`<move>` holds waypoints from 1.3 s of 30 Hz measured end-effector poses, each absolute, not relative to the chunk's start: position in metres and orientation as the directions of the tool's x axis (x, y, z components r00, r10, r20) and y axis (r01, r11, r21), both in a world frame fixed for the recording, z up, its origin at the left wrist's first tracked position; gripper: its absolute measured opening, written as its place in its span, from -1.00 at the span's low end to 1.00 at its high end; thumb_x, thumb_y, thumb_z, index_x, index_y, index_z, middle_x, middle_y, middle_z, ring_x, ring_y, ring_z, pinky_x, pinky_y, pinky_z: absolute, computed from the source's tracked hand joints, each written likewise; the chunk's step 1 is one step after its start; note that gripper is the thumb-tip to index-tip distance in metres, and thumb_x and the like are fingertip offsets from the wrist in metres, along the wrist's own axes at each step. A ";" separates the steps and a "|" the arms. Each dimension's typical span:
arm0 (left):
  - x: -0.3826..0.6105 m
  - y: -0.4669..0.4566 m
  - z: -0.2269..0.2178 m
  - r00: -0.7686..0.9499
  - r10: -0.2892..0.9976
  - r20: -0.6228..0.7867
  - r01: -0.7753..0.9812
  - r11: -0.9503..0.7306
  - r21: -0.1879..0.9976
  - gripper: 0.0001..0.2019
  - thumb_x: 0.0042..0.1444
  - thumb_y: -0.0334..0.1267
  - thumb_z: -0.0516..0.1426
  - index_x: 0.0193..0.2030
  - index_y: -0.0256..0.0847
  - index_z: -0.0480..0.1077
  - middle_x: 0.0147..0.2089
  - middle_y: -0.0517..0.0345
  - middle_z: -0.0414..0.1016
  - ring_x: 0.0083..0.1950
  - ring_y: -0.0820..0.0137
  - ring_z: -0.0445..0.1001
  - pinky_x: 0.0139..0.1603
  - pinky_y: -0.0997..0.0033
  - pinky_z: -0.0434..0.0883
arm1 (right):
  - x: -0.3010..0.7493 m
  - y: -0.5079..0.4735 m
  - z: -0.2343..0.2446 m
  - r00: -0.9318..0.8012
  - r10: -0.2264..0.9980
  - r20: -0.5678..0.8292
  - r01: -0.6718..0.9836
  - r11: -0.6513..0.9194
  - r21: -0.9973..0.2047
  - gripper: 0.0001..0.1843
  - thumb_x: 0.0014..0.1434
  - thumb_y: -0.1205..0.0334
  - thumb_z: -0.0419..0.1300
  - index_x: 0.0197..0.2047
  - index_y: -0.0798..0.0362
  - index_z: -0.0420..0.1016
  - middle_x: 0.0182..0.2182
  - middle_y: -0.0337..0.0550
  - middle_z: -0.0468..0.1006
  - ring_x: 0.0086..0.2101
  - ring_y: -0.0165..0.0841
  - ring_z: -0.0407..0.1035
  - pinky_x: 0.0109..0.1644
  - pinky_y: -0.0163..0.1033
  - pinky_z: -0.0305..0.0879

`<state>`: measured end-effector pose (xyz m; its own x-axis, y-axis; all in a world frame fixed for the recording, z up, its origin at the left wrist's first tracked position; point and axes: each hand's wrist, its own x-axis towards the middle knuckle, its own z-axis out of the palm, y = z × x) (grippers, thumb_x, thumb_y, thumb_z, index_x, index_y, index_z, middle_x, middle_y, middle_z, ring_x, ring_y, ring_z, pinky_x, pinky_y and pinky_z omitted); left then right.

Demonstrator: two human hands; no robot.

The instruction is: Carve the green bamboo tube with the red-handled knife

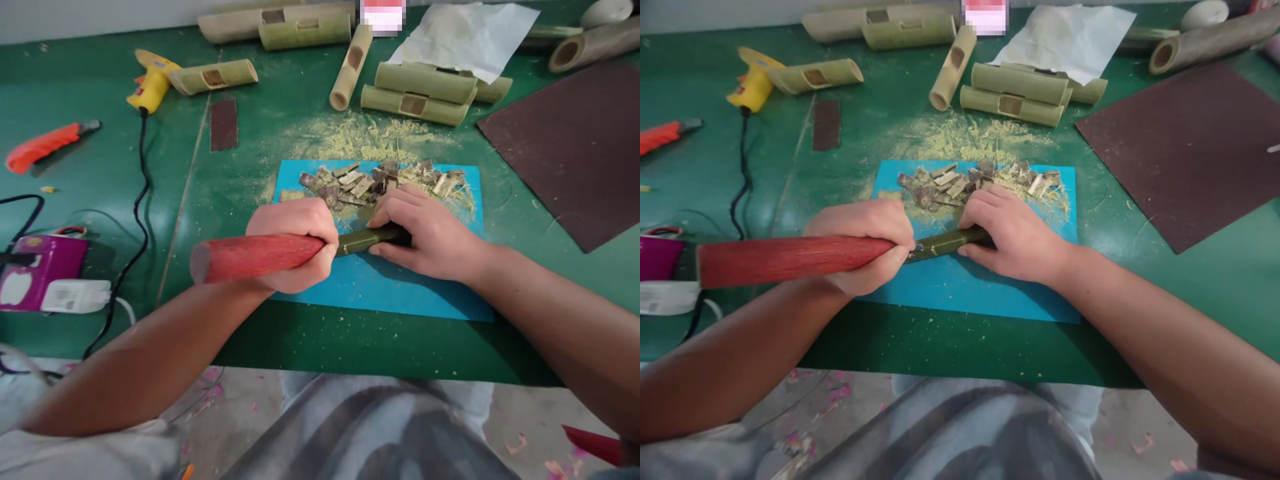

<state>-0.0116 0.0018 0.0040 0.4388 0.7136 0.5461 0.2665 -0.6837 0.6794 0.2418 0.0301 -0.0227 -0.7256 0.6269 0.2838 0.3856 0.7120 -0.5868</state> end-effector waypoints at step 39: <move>-0.010 0.005 0.002 0.387 0.701 0.600 0.298 -0.710 0.638 -0.85 0.22 -0.41 0.25 -0.38 -0.14 0.49 -0.39 0.25 0.64 -0.39 0.46 0.61 -0.28 0.44 0.57 | 0.242 0.032 -0.019 -0.743 0.609 0.277 0.396 0.734 -0.551 -0.83 0.35 0.09 0.27 -0.13 0.00 0.45 -0.18 -0.03 0.59 -0.15 -0.12 0.41 -0.02 -0.01 0.27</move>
